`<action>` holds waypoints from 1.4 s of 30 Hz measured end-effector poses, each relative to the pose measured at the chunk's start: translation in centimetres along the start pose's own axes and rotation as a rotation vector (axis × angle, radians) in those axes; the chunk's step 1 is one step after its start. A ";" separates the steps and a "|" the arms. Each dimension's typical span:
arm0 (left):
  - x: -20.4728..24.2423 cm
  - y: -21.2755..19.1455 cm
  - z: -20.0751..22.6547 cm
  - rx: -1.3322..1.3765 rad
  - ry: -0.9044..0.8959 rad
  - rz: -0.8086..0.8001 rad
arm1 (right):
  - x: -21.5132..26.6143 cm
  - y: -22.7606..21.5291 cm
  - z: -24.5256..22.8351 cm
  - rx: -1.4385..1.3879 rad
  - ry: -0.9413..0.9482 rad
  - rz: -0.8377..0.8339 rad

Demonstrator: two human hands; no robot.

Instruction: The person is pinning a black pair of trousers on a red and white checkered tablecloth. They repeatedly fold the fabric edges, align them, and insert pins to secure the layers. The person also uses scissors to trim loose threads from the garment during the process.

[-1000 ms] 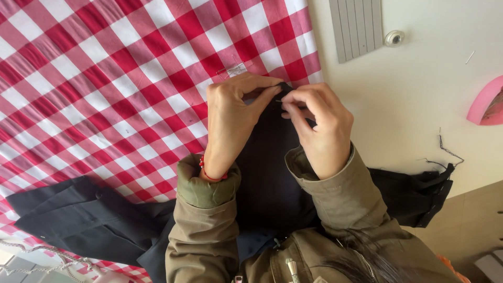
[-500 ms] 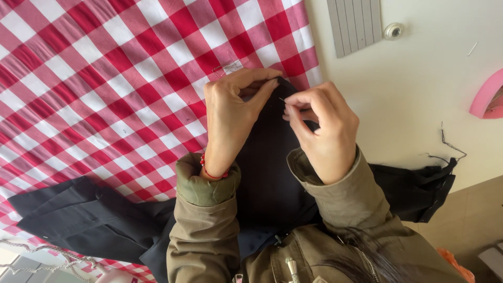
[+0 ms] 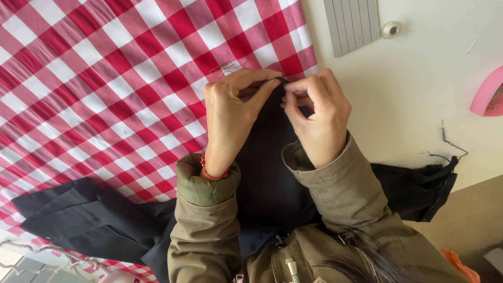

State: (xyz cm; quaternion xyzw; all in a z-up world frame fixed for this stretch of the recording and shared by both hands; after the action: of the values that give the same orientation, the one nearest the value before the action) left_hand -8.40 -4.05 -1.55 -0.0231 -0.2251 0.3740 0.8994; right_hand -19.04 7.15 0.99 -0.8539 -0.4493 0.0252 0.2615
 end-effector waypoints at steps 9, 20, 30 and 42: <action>0.6 0.1 1.3 -0.100 0.136 0.033 | 0.2 0.2 0.2 0.078 -0.045 0.058; 0.8 0.0 2.0 -0.133 0.132 -0.011 | 0.7 -0.1 0.7 0.058 -0.031 0.114; 0.7 -0.4 1.8 -0.129 0.112 -0.110 | 0.7 -0.1 0.7 0.074 -0.070 0.075; 0.5 0.2 0.1 0.071 -0.012 -0.070 | 0.4 -0.7 0.4 -0.053 -0.015 0.044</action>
State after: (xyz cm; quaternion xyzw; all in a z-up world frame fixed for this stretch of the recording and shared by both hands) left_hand -8.29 -3.63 -1.31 0.0192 -0.2178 0.3504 0.9107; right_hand -19.40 7.96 1.02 -0.8701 -0.4327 0.0254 0.2347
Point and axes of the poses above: each hand's wrist, its own x-axis away from the middle knuckle, its own y-axis out of the palm, z = x × y, the point moved 5 cm from there along -x, towards the middle knuckle, and after that the axes turned 5 degrees about -x, right-handed, at the moved point
